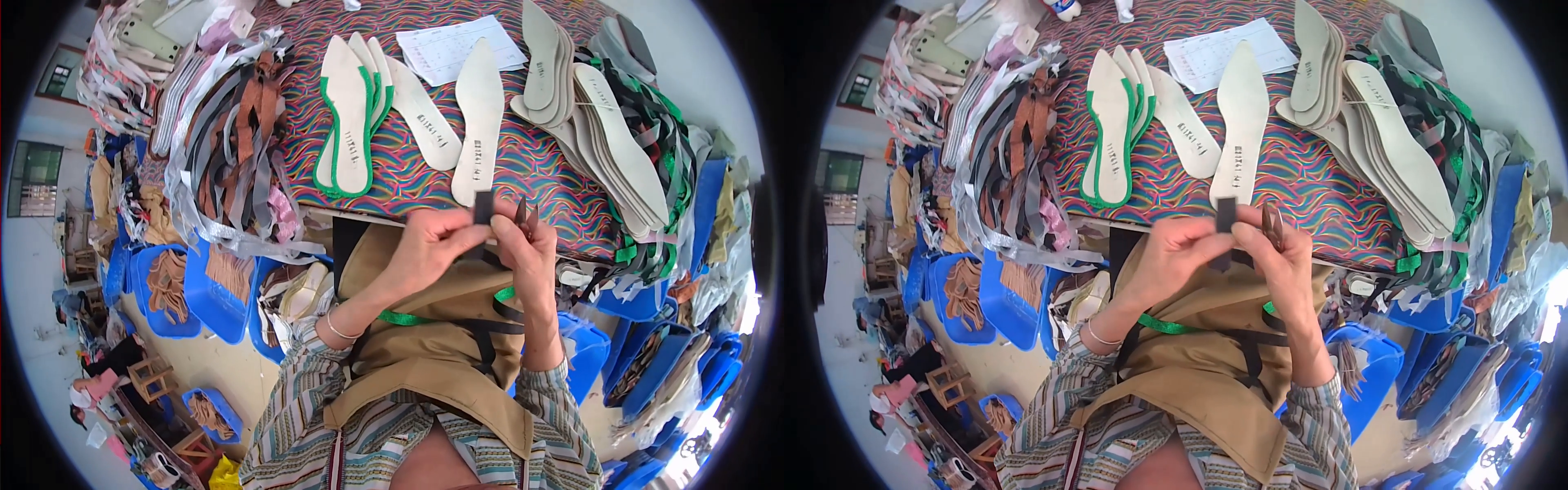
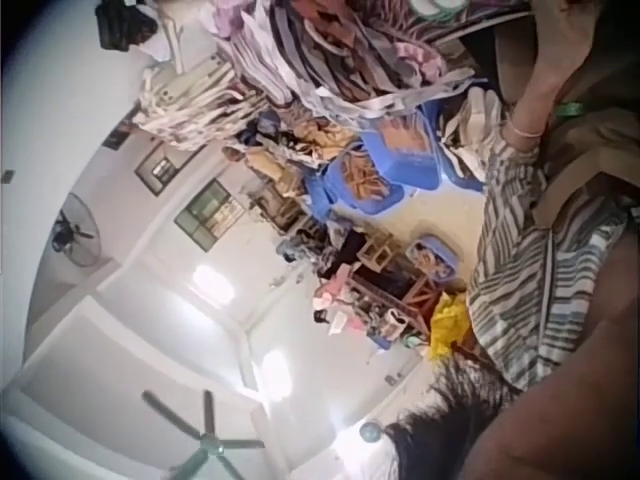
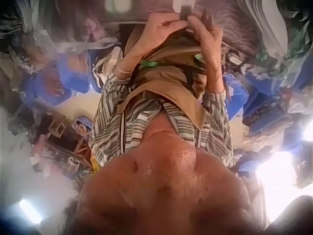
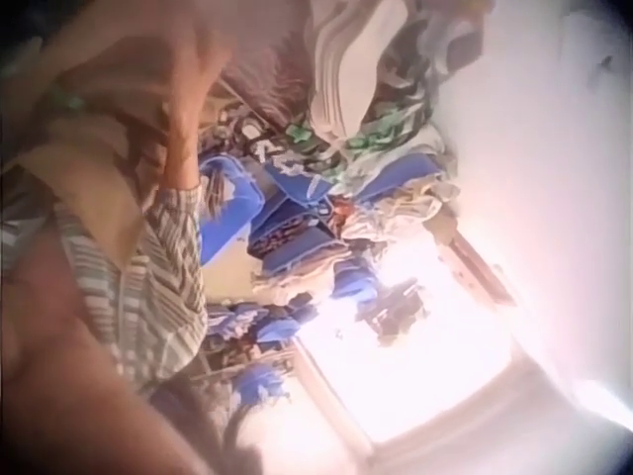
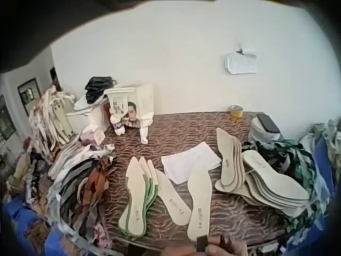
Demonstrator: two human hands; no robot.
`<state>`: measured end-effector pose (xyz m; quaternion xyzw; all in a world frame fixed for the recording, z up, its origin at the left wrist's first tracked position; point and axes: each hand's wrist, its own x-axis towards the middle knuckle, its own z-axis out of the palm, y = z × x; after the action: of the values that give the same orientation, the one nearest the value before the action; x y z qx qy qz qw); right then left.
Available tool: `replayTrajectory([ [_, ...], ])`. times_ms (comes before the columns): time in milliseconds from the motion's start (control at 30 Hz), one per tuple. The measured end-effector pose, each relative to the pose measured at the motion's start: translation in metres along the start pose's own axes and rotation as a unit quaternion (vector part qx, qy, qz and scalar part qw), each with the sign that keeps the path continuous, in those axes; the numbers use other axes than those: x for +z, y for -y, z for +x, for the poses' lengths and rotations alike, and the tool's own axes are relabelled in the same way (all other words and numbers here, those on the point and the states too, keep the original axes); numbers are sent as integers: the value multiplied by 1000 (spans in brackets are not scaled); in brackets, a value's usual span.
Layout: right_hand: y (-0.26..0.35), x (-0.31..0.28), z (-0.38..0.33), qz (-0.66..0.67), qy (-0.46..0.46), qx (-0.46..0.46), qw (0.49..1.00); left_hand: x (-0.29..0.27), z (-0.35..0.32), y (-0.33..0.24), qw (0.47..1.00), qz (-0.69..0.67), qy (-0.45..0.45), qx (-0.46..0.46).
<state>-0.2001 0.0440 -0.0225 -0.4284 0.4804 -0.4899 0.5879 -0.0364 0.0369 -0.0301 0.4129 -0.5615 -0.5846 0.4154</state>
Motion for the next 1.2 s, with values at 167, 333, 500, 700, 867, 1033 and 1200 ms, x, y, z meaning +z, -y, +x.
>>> replayTrajectory([
  [167,-3,-15,21,62,-82,-29,994,-5,31,3,994,4,85,-69],
  [333,35,-48,16,114,-184,-176,960,-28,119,28,971,179,-139,82],
  [500,44,-66,13,137,-149,-235,951,-12,159,34,884,421,-190,66],
  [700,11,-59,33,168,-80,-96,978,-11,158,35,919,347,-180,46],
  [867,9,-54,34,137,-51,-115,982,-22,147,33,971,123,-197,64],
  [1033,19,-44,35,78,-82,-119,986,-19,96,-4,953,-279,-67,-98],
  [1200,22,-20,43,45,-91,-145,984,-7,42,3,943,-296,-74,-130],
])
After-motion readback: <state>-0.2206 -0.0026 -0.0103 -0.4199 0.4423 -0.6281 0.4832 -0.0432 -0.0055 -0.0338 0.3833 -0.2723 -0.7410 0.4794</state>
